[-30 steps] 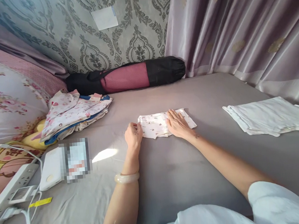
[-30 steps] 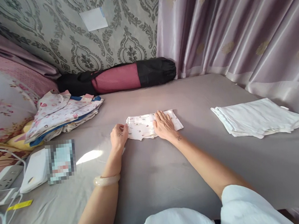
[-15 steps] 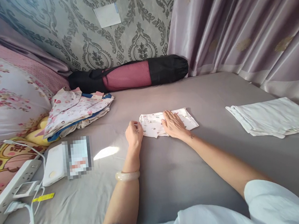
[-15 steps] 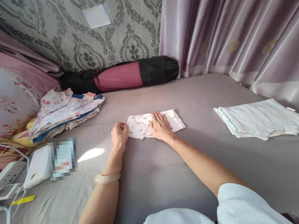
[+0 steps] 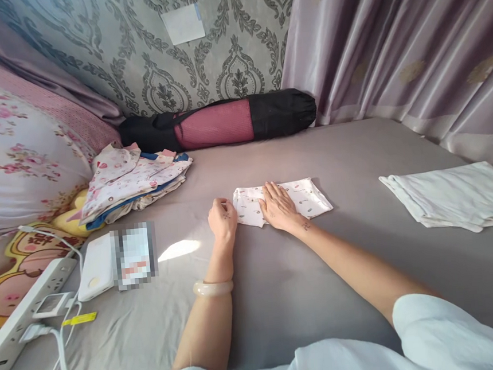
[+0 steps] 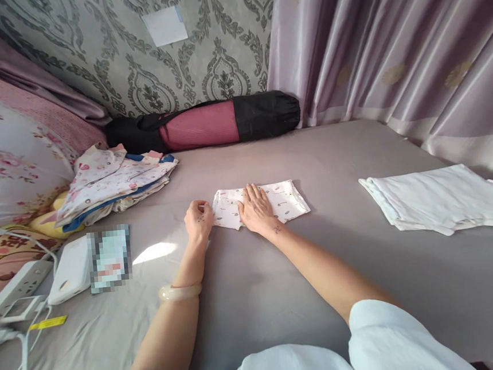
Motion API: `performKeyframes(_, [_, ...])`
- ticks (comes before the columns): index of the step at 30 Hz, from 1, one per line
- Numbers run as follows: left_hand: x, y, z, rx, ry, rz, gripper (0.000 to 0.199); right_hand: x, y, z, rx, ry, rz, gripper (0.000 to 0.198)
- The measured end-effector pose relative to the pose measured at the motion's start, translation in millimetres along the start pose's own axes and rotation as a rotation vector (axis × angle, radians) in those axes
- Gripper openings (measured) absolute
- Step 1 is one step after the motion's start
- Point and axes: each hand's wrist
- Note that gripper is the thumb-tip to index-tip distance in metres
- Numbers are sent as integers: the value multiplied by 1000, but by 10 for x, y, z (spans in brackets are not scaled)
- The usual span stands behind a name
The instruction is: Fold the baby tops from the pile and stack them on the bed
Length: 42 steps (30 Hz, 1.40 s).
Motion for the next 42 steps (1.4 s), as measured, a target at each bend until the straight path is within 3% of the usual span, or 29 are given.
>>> performKeyframes(13, [20, 9, -15, -38, -32, -3, 21, 57, 145, 78, -13, 42, -7, 61])
performKeyframes(24, [26, 20, -19, -53, -61, -6, 22, 107, 359, -165, 39, -26, 5, 64])
performKeyframes(32, [36, 4, -3, -84, -65, 19, 23, 128, 368, -156, 37, -20, -7, 62])
performKeyframes(42, [41, -3, 23, -161, -98, 74, 22, 228, 629, -148, 95, 22, 27, 64])
Point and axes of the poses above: each hand's wrist, its own x-axis towards the middle knuckle, its own z-axis out of the back of the hand, y = z × x, and after that the axes turned 3 degrees about -x, right-handed
